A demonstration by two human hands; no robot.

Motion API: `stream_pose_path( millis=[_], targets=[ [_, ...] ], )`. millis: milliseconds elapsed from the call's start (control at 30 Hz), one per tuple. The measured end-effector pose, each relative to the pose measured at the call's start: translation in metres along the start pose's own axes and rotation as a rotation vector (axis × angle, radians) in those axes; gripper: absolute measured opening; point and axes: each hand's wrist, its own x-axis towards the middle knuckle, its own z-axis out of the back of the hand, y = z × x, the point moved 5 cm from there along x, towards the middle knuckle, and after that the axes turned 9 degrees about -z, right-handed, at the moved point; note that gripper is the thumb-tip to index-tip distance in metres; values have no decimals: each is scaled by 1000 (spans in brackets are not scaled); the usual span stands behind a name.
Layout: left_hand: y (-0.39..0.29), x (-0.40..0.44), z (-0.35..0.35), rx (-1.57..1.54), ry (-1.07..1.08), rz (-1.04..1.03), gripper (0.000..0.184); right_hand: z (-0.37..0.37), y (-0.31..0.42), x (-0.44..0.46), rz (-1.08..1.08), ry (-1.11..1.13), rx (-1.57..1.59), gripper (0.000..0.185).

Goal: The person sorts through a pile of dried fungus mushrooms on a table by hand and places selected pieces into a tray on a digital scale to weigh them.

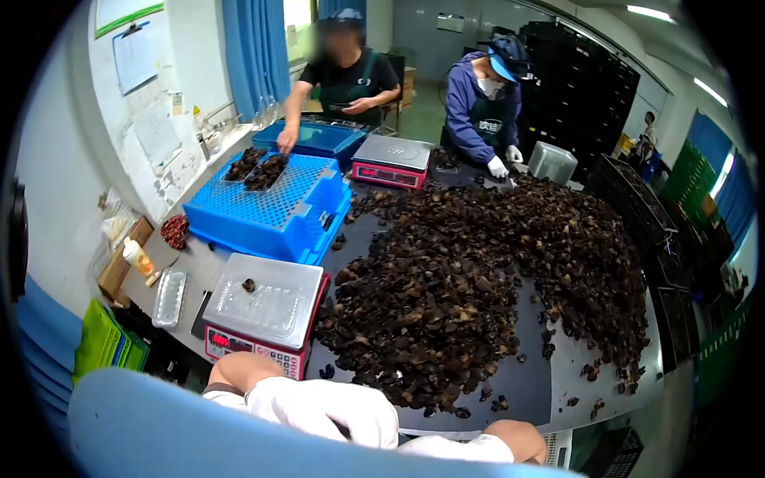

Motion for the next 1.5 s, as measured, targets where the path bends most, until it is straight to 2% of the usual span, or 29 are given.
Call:
stream_pose_path(
  millis=[33, 100, 333, 500, 667, 733, 800, 833, 867, 900, 933, 1000, 1033, 1067, 1133, 1167, 1200, 1267, 1400, 1433, 1500],
  targets=[
    [-9, -2, -1, -14, 17, -53, 35, -5, -5, 3, 8, -11, 8, 25],
    [-23, 1, -10, -52, -96, 139, 40, -12, 7, 17, 9, -11, 20, 24],
    [-42, -31, 1, -226, 8, 13, 44, -33, 5, 35, 86, -63, 56, 18],
    [-53, -40, -2, -260, 8, 44, 38, -42, 14, 48, 174, -100, 68, 14],
    [-46, -60, -7, -215, -23, 214, 43, -48, 18, 38, 330, -259, 85, 11],
    [-35, -81, 5, -3, 0, 381, 45, -51, 9, 24, 368, -432, 94, 9],
    [-24, -115, 27, 363, 30, 577, 44, -56, -26, 5, 260, -751, 89, 8],
    [-14, -144, 37, 481, -168, 761, 41, -62, -59, -8, 113, -962, 97, 7],
    [-7, -180, 42, 615, -352, 947, 39, -73, -99, -24, -153, -1156, 99, 7],
    [2, -224, 47, 692, -468, 1020, 42, -88, -137, -38, -473, -1283, 157, 9],
    [9, -268, 48, 780, -589, 1091, 45, -105, -168, -50, -610, -1376, 172, 11],
    [16, -316, 39, 883, -622, 1213, 42, -145, -205, -66, -737, -1400, -131, 10],
    [19, -333, 32, 1017, -533, 1247, 40, -160, -212, -67, -828, -1312, -64, 10],
    [24, -322, 27, 1222, -315, 1125, 39, -174, -217, -63, -938, -1184, 35, 10],
    [36, -318, 17, 1220, -160, 1174, 41, -181, -215, -42, -811, -1097, 28, 11],
    [44, -317, 13, 1101, -204, 1203, 42, -181, -219, -30, -723, -1074, 19, 11],
    [52, -314, 11, 1087, -126, 1227, 44, -172, -216, -15, -698, -1085, 56, 11],
    [66, -313, 6, 1076, 2, 1200, 47, -152, -226, 16, -611, -1099, -76, 11],
    [87, -335, -2, 1091, 166, 1222, 45, -124, -253, 71, -565, -1098, -354, 28],
    [89, -344, -3, 1053, 178, 1266, 41, -124, -261, 82, -696, -984, -475, 33],
    [89, -345, -2, 1036, 152, 1296, 35, -125, -272, 95, -757, -897, -529, 32]
  ],
)
